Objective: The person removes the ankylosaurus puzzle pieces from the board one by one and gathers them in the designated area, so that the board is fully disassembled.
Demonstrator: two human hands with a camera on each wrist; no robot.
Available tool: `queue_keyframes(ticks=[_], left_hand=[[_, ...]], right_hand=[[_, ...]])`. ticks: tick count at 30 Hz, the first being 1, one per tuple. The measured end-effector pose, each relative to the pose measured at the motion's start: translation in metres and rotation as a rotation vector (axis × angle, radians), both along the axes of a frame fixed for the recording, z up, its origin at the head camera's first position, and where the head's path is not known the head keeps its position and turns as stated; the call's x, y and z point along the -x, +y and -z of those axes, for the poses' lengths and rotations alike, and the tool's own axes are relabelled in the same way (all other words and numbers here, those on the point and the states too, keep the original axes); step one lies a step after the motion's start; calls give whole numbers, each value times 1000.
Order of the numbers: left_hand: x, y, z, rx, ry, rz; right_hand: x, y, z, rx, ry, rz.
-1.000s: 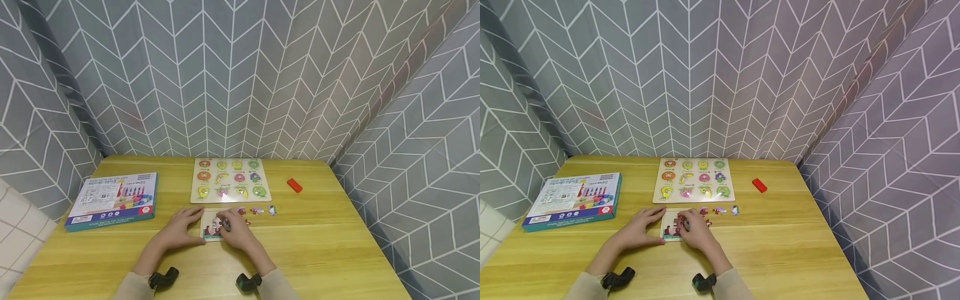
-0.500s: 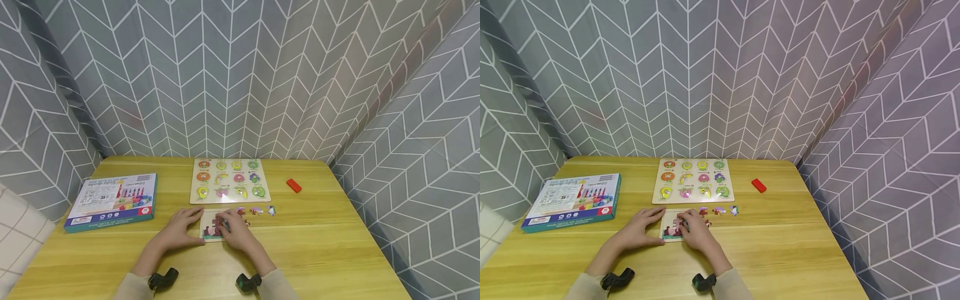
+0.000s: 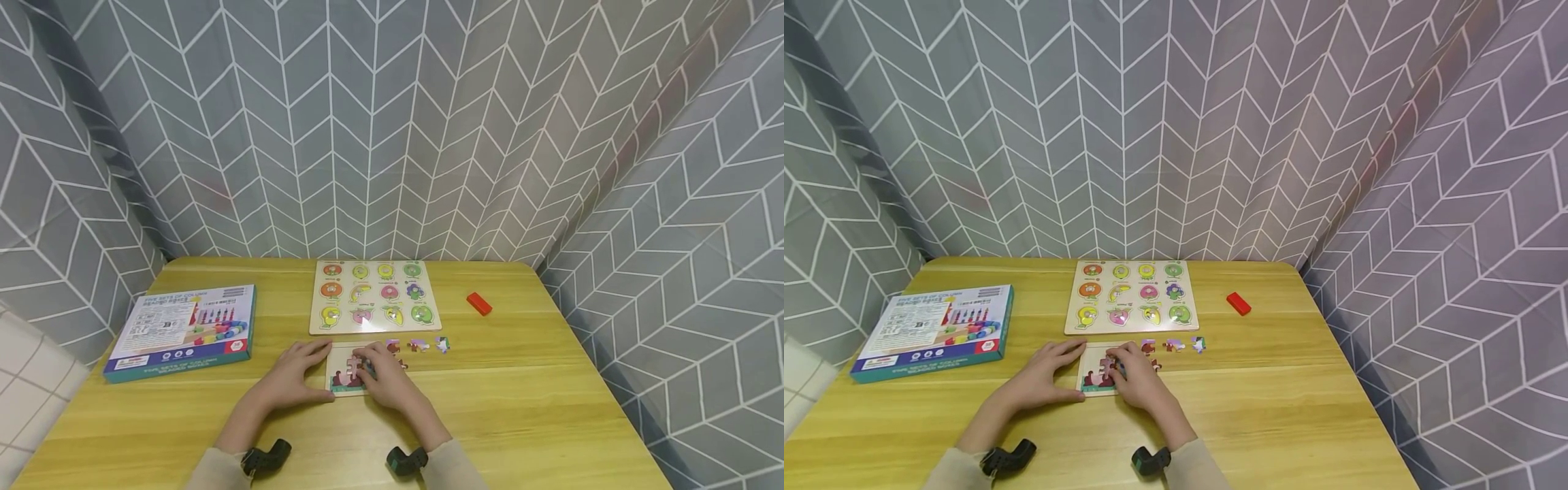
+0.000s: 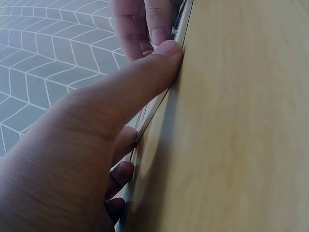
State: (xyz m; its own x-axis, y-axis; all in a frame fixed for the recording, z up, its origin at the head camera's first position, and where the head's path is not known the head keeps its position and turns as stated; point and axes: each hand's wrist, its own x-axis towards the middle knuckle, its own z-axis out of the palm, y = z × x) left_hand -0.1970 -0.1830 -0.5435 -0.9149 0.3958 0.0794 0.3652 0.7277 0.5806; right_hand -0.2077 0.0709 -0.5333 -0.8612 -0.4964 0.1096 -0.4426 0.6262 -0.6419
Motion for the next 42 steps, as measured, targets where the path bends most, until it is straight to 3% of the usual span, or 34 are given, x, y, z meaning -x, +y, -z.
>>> queue_keyframes(ticks=[14, 22, 27, 36, 42], left_hand=[[-1, 0, -1, -4, 7, 6], [0, 0, 0, -5, 6, 9], [0, 0, 1, -9, 2, 13], [0, -1, 1, -11, -1, 20], [0, -1, 1, -17, -3, 13]], right_hand=[[-3, 3, -7, -19, 1, -3], [2, 35, -21, 91, 32, 58], [7, 70, -12, 95, 67, 133], [-5, 123, 7, 78, 90, 233], [-4, 126, 8, 82, 84, 196]])
